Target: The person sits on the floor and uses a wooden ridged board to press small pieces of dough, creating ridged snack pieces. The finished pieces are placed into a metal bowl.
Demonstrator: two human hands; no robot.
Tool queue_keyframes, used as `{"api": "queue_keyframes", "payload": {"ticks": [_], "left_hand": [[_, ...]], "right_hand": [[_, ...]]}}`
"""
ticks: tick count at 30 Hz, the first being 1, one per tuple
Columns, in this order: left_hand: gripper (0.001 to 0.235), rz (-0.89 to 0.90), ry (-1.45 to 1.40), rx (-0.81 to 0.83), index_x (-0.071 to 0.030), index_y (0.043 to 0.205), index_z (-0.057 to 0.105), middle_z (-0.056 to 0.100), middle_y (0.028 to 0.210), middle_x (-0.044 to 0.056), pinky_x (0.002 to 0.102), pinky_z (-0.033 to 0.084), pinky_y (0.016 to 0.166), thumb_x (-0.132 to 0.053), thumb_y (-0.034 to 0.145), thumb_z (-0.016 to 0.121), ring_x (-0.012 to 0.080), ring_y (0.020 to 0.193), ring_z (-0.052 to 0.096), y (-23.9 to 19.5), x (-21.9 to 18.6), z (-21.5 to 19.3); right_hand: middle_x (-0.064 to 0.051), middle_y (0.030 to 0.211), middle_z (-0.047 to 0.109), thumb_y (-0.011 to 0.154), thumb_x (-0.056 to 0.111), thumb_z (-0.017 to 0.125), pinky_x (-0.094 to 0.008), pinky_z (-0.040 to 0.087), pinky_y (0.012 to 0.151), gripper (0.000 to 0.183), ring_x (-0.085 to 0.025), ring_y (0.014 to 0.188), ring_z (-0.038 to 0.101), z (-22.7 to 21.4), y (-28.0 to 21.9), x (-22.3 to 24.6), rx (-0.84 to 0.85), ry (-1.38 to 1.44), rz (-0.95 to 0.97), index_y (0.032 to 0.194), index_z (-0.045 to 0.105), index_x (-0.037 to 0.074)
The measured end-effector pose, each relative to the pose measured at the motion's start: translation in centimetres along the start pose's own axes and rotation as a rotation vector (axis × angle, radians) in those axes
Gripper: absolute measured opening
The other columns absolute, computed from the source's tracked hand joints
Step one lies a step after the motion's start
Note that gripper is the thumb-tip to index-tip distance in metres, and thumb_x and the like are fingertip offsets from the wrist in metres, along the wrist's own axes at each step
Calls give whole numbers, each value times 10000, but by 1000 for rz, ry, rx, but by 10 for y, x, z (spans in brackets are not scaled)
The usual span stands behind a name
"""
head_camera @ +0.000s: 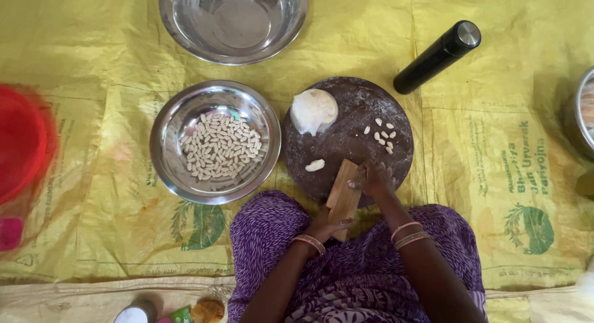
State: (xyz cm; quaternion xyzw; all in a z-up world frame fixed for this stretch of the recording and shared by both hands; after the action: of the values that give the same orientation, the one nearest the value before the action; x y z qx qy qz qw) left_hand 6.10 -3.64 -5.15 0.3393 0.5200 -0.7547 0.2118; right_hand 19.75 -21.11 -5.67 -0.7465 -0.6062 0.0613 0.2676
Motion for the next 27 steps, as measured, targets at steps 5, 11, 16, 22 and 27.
{"api": "queue_keyframes", "payload": {"ticks": [5, 11, 16, 22, 27], "left_hand": [[831, 58, -42, 50, 41, 1466, 421, 668, 1284, 183, 357, 561, 966, -357, 847, 808, 236, 1119, 686, 9, 1, 3], [910, 23, -129, 37, 37, 1489, 363, 667, 1261, 179, 348, 593, 893, -372, 817, 819, 236, 1043, 706, 10, 5, 3], [928, 30, -156, 46, 24, 1505, 341, 653, 1270, 174, 367, 595, 888, -359, 805, 814, 236, 1051, 693, 9, 8, 3], [889, 100, -135, 45, 33, 1506, 326, 655, 1262, 168, 340, 593, 904, -287, 838, 816, 217, 1081, 691, 13, 10, 4], [850, 78, -215, 64, 53, 1488, 347, 668, 1207, 179, 357, 599, 837, -239, 836, 807, 249, 997, 702, 17, 12, 4]], "right_hand": [[-91, 1425, 563, 654, 449, 943, -606, 397, 1138, 641, -384, 1463, 387, -19, -13, 15, 20, -21, 92, 1200, 672, 252], [-124, 1437, 533, 658, 439, 956, -604, 394, 1106, 707, -404, 1449, 367, -39, -22, 27, -60, -23, 81, 1238, 601, 244], [-135, 1426, 549, 648, 377, 953, -599, 420, 1082, 837, -396, 1400, 442, -39, -14, 22, -138, 44, 90, 1342, 510, 227], [-140, 1390, 564, 651, 346, 966, -598, 412, 1075, 849, -458, 1376, 424, -35, 1, 10, -190, 91, 24, 1354, 510, 206], [-153, 1354, 593, 683, 297, 958, -557, 436, 1071, 853, -437, 1339, 474, -30, 18, 0, -166, 130, 35, 1396, 505, 184]]}}
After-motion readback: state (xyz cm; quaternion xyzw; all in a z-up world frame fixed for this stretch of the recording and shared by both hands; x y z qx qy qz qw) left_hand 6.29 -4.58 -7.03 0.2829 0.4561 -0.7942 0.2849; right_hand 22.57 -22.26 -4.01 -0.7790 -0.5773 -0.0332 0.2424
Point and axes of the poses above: each hand's wrist, its own y-axis towards the middle knuckle, its own z-axis out of the palm, x = y × z, the point moved 8 cm from there along y, towards the middle knuckle
